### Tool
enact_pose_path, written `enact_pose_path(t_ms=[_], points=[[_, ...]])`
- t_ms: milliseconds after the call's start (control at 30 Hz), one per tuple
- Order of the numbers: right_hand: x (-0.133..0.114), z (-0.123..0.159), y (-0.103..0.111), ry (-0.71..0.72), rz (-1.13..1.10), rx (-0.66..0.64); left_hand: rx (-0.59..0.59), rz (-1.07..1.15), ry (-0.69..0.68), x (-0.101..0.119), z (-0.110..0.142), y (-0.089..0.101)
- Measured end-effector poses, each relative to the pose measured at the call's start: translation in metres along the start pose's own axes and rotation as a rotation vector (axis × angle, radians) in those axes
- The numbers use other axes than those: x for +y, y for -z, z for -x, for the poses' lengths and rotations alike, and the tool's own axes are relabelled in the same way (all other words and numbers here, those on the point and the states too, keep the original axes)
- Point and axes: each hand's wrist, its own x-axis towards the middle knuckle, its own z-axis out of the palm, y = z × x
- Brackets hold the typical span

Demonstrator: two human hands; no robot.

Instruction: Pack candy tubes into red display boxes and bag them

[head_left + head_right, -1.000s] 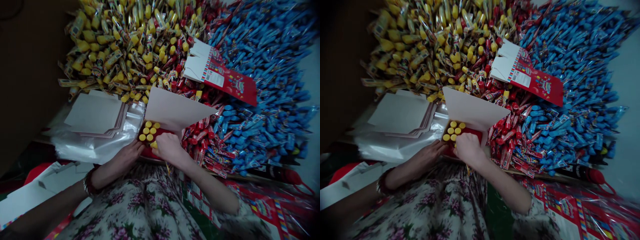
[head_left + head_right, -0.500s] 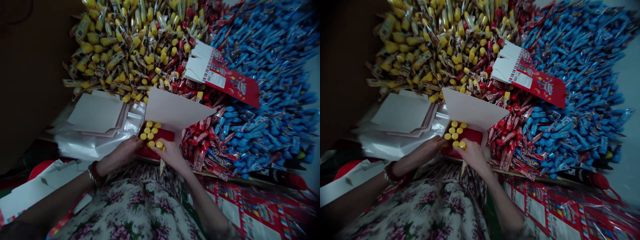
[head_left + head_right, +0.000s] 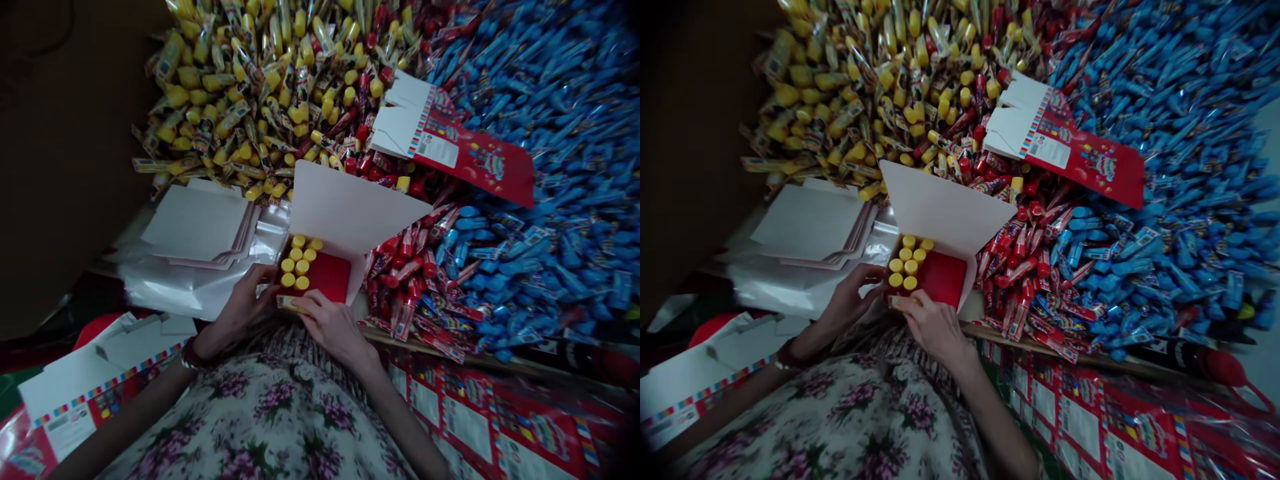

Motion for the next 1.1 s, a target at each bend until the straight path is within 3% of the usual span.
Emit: enact_pose_path(t_ms=[133,267,367,433,533,633,800,967,1100], points=[[-0.014,-0.011,0.006,0.012,0.307,-0.111,0.055,-0.086,-0.002,-0.001,0.011,0.014],[-0.028,-0.021,0.002,-0.104,0.372,-0.11,0.022,-0.101,-0.041,0.002,0.031,0.01],[-0.037,-0.027,-0.005,-0.288,0.327,-0.083,-0.087,-0.139,-0.112,0.003,0.039,-0.006],[-0.041,-0.029,-0.008,-0.356,0.291,-0.071,-0.096,-0.148,-0.125,0.001,0.038,-0.016],[-0.038,-0.026,-0.006,-0.31,0.211,-0.065,-0.103,-0.153,-0.166,-0.002,0.032,-0.02],[-0.027,-0.016,-0.003,-0.267,0.04,0.028,-0.132,-0.169,-0.191,0.0,0.028,-0.012],[-0.009,-0.003,-0.007,-0.288,-0.226,0.199,-0.083,-0.11,-0.071,0.008,0.026,0.003],[-0.003,-0.001,-0.007,-0.364,-0.298,0.311,-0.058,-0.076,0.004,0.009,0.025,0.001],[0.005,0.006,-0.005,-0.219,-0.279,0.287,-0.038,-0.105,-0.032,0.008,0.03,0.0]])
